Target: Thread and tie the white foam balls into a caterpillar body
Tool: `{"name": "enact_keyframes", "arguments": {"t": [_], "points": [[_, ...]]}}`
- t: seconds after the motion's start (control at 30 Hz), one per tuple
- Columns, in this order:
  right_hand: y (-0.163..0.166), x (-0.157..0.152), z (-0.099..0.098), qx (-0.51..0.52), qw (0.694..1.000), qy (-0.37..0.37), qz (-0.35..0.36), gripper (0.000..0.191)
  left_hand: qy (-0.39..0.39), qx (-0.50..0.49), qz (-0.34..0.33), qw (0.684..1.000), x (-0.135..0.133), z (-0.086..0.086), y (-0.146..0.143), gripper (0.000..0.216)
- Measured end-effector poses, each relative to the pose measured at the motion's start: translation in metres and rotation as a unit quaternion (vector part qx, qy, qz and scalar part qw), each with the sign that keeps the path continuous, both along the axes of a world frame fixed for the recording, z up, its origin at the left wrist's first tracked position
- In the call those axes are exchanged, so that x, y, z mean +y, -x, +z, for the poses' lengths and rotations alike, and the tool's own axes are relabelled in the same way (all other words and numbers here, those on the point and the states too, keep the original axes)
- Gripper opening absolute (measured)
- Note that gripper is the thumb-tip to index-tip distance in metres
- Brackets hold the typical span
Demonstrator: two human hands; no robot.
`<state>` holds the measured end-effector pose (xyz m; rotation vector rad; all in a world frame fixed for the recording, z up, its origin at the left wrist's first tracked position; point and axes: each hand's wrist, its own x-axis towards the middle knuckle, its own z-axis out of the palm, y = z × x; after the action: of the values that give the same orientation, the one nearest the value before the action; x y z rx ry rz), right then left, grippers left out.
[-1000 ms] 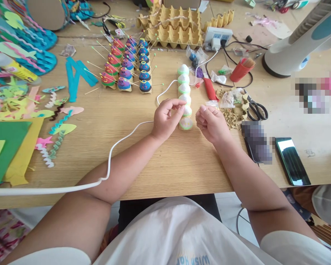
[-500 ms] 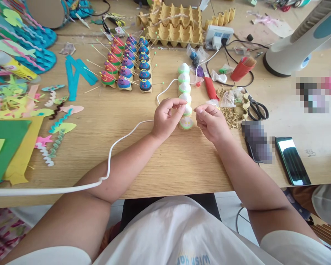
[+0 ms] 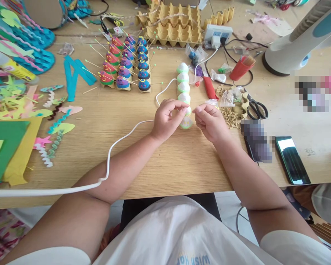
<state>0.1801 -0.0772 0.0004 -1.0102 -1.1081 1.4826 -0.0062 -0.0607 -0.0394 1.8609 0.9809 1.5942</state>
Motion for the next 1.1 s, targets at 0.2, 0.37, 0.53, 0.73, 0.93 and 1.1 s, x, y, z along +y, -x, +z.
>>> {"name": "enact_keyframes", "arguments": {"t": [0.2,0.37,0.53,0.73,0.93,1.1], "points": [[0.0008,-0.0003,-0.0019,-0.025,1.0,-0.012,-0.005,0.062,-0.027,0.025,-0.016,0.999,-0.0025,0.0037,-0.0008,0.03],[0.002,-0.0011,-0.0013,-0.027,0.999,-0.025,-0.005,0.065,-0.043,0.05,-0.021,0.998,-0.0035,0.0056,-0.001,0.031],[0.0017,-0.0019,-0.0018,-0.051,0.998,-0.042,0.015,0.063,-0.061,0.051,-0.017,0.997,-0.0025,0.0039,-0.0016,0.028],[-0.0002,-0.0004,-0.0027,-0.049,0.997,-0.044,0.03,0.065,-0.067,0.037,-0.01,0.997,-0.0011,0.0024,-0.0024,0.026],[-0.0005,-0.0007,0.0006,-0.033,0.999,-0.025,0.021,0.06,-0.034,0.016,0.017,0.999,-0.001,0.0019,-0.0015,0.028],[0.0003,-0.0011,0.0023,-0.031,0.999,-0.014,0.004,0.062,-0.028,0.017,0.016,0.999,-0.001,0.002,-0.0015,0.032]]}}
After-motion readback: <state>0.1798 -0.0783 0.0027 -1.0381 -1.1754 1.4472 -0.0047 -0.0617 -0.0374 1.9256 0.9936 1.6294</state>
